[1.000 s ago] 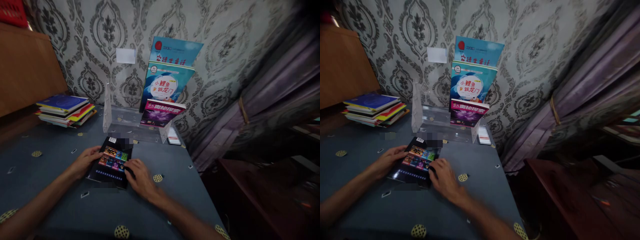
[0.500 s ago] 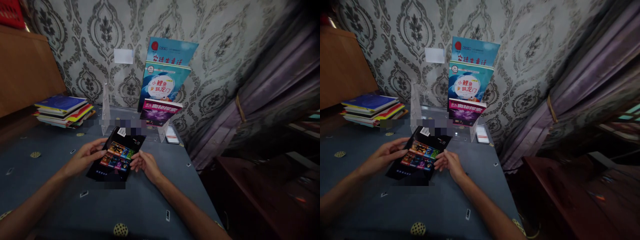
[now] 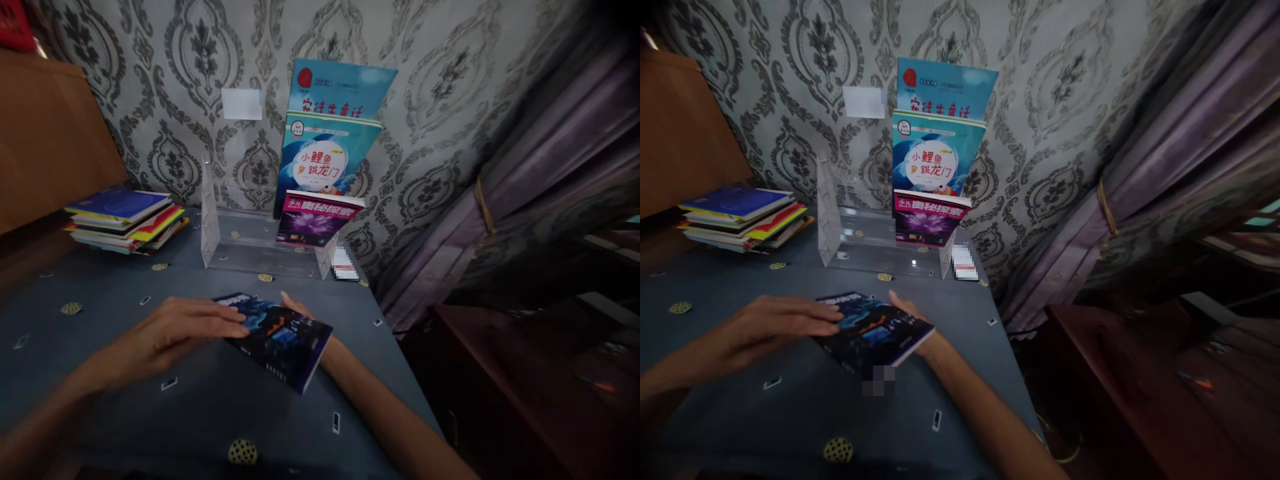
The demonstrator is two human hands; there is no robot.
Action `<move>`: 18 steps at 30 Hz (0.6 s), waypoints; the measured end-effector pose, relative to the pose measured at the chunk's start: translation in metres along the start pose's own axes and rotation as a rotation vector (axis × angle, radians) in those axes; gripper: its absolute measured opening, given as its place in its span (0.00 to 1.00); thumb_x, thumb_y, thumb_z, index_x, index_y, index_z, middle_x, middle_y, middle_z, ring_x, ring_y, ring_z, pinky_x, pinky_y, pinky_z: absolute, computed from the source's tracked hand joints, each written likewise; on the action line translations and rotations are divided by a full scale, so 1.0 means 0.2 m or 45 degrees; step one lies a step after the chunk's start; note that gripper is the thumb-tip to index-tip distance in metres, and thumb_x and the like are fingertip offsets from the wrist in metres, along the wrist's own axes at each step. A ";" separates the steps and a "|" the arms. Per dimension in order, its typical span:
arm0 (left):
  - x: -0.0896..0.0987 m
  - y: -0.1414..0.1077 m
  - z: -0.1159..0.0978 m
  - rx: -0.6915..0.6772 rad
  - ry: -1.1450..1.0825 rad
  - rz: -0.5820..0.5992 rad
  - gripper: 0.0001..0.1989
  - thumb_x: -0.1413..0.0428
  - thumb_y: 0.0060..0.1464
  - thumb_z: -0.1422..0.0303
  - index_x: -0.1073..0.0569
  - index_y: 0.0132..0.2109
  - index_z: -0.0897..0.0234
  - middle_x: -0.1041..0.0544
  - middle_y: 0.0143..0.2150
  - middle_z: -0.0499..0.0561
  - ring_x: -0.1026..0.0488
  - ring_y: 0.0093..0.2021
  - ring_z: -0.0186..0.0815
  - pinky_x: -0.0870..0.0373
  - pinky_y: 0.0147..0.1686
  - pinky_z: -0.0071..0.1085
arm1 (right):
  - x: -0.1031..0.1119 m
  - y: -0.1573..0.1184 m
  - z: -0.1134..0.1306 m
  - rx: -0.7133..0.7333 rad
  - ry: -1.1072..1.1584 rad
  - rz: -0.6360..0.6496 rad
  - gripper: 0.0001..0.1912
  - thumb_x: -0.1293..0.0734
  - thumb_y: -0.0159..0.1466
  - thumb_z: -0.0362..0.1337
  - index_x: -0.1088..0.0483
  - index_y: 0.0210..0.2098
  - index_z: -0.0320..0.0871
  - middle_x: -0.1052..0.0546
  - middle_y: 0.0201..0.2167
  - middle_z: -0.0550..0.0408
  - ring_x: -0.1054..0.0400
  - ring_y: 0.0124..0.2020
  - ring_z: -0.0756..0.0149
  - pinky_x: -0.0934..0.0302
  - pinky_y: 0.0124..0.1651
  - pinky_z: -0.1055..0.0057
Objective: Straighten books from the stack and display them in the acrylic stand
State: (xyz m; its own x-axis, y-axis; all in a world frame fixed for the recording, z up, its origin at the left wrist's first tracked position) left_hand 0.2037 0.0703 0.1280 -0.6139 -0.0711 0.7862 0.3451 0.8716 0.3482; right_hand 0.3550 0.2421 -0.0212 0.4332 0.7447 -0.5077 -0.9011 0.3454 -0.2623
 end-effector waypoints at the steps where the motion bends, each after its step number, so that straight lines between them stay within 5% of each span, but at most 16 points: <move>1: -0.01 0.00 0.00 -0.052 0.062 -0.004 0.21 0.52 0.66 0.73 0.26 0.59 0.47 0.22 0.58 0.48 0.27 0.59 0.39 0.34 0.63 0.42 | 0.01 0.00 0.01 0.056 0.006 -0.055 0.24 0.29 0.60 0.56 0.22 0.33 0.39 0.18 0.27 0.52 0.23 0.30 0.61 0.30 0.43 0.64; 4: -0.04 0.00 0.02 -0.123 0.255 -0.121 0.22 0.51 0.64 0.76 0.23 0.54 0.43 0.31 0.66 0.44 0.41 0.70 0.44 0.53 0.69 0.56 | 0.02 -0.02 0.05 0.163 0.047 -0.159 0.21 0.23 0.54 0.52 0.21 0.34 0.40 0.18 0.28 0.53 0.23 0.31 0.60 0.30 0.47 0.62; 8: -0.06 0.01 0.09 0.040 0.347 -0.449 0.19 0.50 0.63 0.75 0.22 0.50 0.46 0.52 0.75 0.40 0.56 0.74 0.49 0.52 0.68 0.58 | -0.01 -0.04 0.11 0.331 0.119 -0.215 0.21 0.20 0.48 0.48 0.21 0.36 0.42 0.17 0.31 0.54 0.22 0.35 0.60 0.31 0.47 0.64; 13: -0.13 -0.01 0.21 0.475 -0.130 -0.688 0.30 0.45 0.61 0.65 0.43 0.68 0.49 0.52 0.75 0.55 0.47 0.72 0.51 0.33 0.61 0.51 | -0.04 -0.05 0.14 0.412 0.124 -0.196 0.23 0.20 0.49 0.43 0.23 0.43 0.46 0.17 0.37 0.57 0.23 0.39 0.62 0.32 0.48 0.66; 18: -0.19 -0.02 0.28 0.743 -0.608 -0.850 0.42 0.40 0.55 0.56 0.51 0.70 0.56 0.47 0.73 0.65 0.38 0.67 0.53 0.28 0.56 0.46 | -0.02 -0.05 0.15 0.450 0.118 -0.253 0.22 0.20 0.49 0.44 0.23 0.41 0.46 0.18 0.34 0.58 0.24 0.35 0.63 0.33 0.45 0.67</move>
State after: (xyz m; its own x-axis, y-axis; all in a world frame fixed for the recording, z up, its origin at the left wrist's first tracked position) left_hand 0.1856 0.0973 0.0678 -0.8191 -0.5411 0.1904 -0.4962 0.8349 0.2380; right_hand 0.3612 0.2518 0.0076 0.5851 0.5945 -0.5516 -0.7440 0.6641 -0.0734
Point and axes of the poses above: each hand's wrist, its own y-axis towards the middle knuckle, its own x-axis out of the back of the hand, z = x × y, the point moved 4 cm from there along y, towards the middle knuckle
